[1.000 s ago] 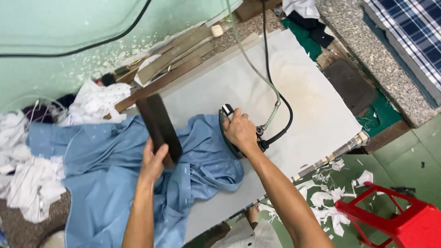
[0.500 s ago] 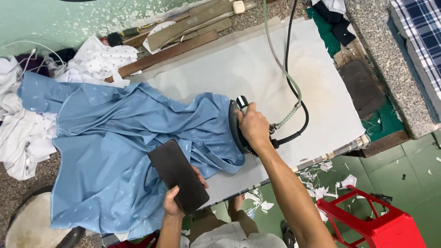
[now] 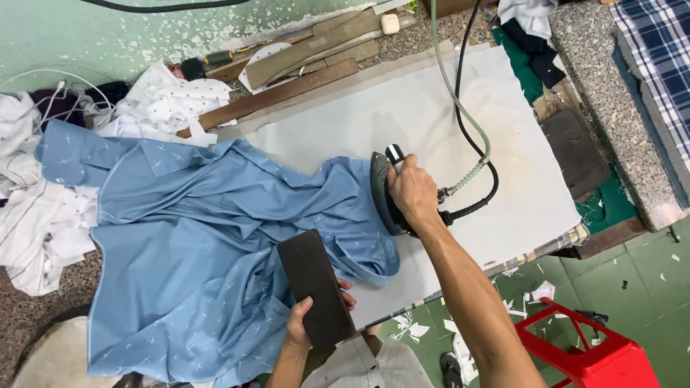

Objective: The person is ironing a blue shirt, frequently repositioning it on the board and using a pressing block to flatten seams.

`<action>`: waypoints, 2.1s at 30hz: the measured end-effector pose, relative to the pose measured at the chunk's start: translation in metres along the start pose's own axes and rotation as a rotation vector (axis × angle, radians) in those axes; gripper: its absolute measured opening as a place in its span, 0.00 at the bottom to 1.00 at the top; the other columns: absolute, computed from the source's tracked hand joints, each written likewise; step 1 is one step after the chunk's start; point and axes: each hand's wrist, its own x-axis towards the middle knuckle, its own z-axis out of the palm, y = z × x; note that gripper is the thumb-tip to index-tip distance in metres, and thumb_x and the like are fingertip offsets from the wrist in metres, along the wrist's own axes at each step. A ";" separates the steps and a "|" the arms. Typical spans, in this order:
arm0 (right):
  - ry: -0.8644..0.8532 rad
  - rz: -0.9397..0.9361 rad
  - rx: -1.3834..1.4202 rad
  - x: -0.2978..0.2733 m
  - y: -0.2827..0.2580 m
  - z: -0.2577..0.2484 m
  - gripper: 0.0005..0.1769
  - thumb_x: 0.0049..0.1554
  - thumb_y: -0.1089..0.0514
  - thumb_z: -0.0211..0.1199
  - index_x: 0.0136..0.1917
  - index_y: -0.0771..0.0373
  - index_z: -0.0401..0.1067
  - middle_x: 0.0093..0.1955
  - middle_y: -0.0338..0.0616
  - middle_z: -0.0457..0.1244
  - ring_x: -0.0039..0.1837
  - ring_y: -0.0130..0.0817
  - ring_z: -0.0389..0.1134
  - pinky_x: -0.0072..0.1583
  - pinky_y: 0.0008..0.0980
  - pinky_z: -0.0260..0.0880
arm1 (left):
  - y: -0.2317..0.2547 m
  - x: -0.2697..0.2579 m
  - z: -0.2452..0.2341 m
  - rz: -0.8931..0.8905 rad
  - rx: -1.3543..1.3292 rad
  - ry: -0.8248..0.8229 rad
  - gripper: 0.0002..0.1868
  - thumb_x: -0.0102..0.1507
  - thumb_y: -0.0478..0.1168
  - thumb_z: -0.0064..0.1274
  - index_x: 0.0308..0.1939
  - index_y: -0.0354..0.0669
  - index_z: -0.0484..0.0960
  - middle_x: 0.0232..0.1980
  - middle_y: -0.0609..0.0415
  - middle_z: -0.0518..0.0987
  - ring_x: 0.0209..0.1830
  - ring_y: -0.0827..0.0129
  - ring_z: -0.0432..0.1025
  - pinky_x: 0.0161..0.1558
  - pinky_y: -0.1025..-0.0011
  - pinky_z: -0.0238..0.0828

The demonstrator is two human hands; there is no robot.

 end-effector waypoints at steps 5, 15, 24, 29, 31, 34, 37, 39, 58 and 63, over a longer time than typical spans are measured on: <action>0.011 -0.010 0.023 0.001 0.004 0.004 0.29 0.69 0.36 0.43 0.53 0.66 0.58 0.42 0.62 0.68 0.44 0.68 0.70 0.43 0.62 0.70 | 0.005 -0.014 0.012 0.088 0.092 -0.036 0.36 0.63 0.58 0.51 0.60 0.26 0.72 0.60 0.36 0.75 0.50 0.52 0.77 0.52 0.55 0.72; -0.002 -0.020 0.073 -0.042 0.020 0.003 0.25 0.69 0.39 0.44 0.53 0.66 0.58 0.42 0.61 0.68 0.44 0.67 0.70 0.43 0.62 0.69 | 0.010 -0.017 -0.001 0.125 0.008 -0.027 0.37 0.64 0.56 0.52 0.62 0.25 0.70 0.60 0.33 0.75 0.52 0.50 0.75 0.57 0.53 0.68; -0.013 -0.012 0.077 -0.042 0.015 -0.004 0.26 0.69 0.38 0.45 0.53 0.65 0.59 0.42 0.59 0.69 0.43 0.65 0.70 0.43 0.60 0.68 | 0.003 -0.010 0.003 0.182 0.044 0.002 0.36 0.64 0.56 0.50 0.60 0.24 0.71 0.58 0.32 0.77 0.52 0.48 0.75 0.57 0.53 0.67; -0.005 -0.008 0.054 -0.037 0.015 -0.001 0.27 0.68 0.37 0.44 0.53 0.66 0.59 0.42 0.60 0.69 0.43 0.67 0.70 0.43 0.61 0.68 | 0.004 -0.014 0.003 0.220 0.084 -0.010 0.35 0.65 0.56 0.49 0.61 0.24 0.71 0.57 0.32 0.78 0.51 0.48 0.75 0.56 0.52 0.67; 0.006 -0.018 0.043 -0.036 0.016 -0.001 0.28 0.68 0.36 0.44 0.53 0.66 0.59 0.42 0.61 0.69 0.43 0.67 0.70 0.42 0.62 0.68 | 0.005 -0.016 0.004 0.227 0.079 -0.009 0.35 0.65 0.56 0.49 0.61 0.25 0.71 0.57 0.30 0.78 0.51 0.46 0.75 0.57 0.51 0.66; -0.016 -0.006 0.053 -0.039 0.015 -0.002 0.28 0.68 0.36 0.44 0.53 0.66 0.59 0.42 0.61 0.69 0.43 0.67 0.70 0.43 0.61 0.68 | 0.008 -0.023 0.005 0.215 0.057 0.000 0.34 0.64 0.56 0.51 0.60 0.26 0.71 0.56 0.32 0.78 0.51 0.47 0.75 0.57 0.52 0.66; -0.018 -0.008 0.051 -0.039 0.012 -0.005 0.27 0.69 0.37 0.44 0.52 0.65 0.59 0.42 0.60 0.68 0.43 0.66 0.69 0.43 0.60 0.68 | 0.011 -0.029 0.003 0.208 0.081 -0.006 0.35 0.65 0.57 0.50 0.60 0.26 0.72 0.57 0.35 0.78 0.52 0.50 0.74 0.57 0.54 0.66; -0.012 0.000 0.044 -0.040 0.011 -0.007 0.26 0.69 0.38 0.45 0.52 0.66 0.59 0.42 0.61 0.68 0.45 0.68 0.69 0.44 0.61 0.68 | 0.014 -0.034 0.002 0.194 0.048 -0.035 0.34 0.65 0.57 0.51 0.61 0.29 0.71 0.58 0.36 0.77 0.53 0.52 0.73 0.57 0.55 0.65; -0.030 0.032 0.022 -0.040 0.011 -0.006 0.31 0.68 0.32 0.44 0.53 0.66 0.59 0.44 0.65 0.68 0.46 0.72 0.69 0.46 0.64 0.67 | 0.046 -0.056 -0.016 0.271 0.067 0.037 0.34 0.65 0.57 0.49 0.60 0.26 0.72 0.57 0.34 0.76 0.53 0.49 0.72 0.60 0.53 0.62; -0.097 -0.061 0.053 -0.029 0.024 -0.003 0.32 0.67 0.32 0.43 0.53 0.66 0.57 0.43 0.63 0.68 0.44 0.71 0.69 0.43 0.66 0.66 | 0.028 -0.045 0.000 0.412 0.220 0.098 0.39 0.65 0.61 0.48 0.60 0.22 0.74 0.58 0.34 0.77 0.58 0.46 0.73 0.60 0.53 0.65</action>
